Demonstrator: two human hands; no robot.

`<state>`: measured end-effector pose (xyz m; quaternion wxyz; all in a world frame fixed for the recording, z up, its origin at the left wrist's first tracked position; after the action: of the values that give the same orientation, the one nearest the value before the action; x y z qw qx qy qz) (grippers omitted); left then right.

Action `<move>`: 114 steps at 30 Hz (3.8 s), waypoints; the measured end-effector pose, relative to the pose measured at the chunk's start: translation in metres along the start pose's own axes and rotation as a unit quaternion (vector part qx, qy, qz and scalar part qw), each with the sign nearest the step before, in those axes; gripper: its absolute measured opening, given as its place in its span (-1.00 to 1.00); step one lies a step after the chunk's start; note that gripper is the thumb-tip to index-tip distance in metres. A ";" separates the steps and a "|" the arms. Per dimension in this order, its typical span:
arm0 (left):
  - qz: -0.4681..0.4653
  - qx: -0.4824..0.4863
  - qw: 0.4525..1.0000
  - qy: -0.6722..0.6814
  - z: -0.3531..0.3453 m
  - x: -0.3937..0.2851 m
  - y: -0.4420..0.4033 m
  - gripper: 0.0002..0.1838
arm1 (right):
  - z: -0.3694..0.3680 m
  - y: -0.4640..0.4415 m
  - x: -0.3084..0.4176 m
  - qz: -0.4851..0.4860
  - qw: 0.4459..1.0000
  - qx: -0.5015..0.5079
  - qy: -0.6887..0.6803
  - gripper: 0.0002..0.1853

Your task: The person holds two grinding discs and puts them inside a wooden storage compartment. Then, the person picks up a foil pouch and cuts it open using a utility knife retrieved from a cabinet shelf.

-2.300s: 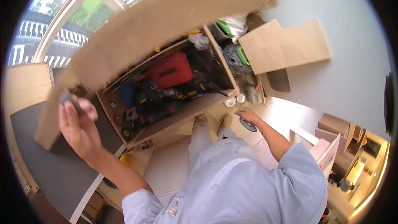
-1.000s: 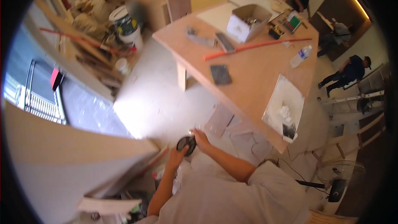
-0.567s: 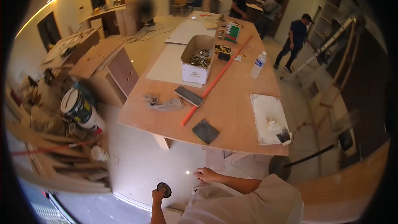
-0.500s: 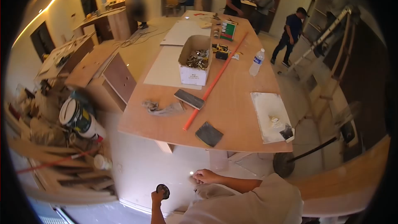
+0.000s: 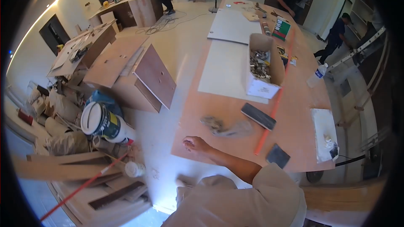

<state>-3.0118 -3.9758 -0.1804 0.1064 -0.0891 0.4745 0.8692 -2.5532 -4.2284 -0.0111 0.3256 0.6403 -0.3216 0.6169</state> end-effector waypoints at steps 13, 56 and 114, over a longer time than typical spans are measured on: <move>-0.164 0.040 0.980 -0.107 0.258 -0.408 -0.261 -0.31 | -0.046 -0.188 -0.053 -0.076 0.965 -0.221 0.116 -0.73; -0.476 0.191 0.817 -0.262 -0.133 -1.711 -0.429 -0.53 | 0.738 -0.841 0.023 -0.125 0.891 -0.414 -0.140 -0.78; -0.659 0.135 0.372 -0.639 -1.182 -3.433 -0.324 -0.29 | 2.068 -1.402 -0.165 -0.468 0.653 -0.574 -0.159 -0.66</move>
<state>0.4403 -5.1474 -0.1939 0.9281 0.2243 0.1672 0.2457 -0.2173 -5.0950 -0.2602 0.8177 0.4798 -0.3160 -0.0364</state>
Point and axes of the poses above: each hand's wrist, its own y-axis away from the middle knuckle, its own z-axis out of the back of the hand, x = y × z, the point moved 5 cm from there along -y, towards the middle knuckle, and after that the axes turned 15 degrees about -y, right-handed, at the moved point
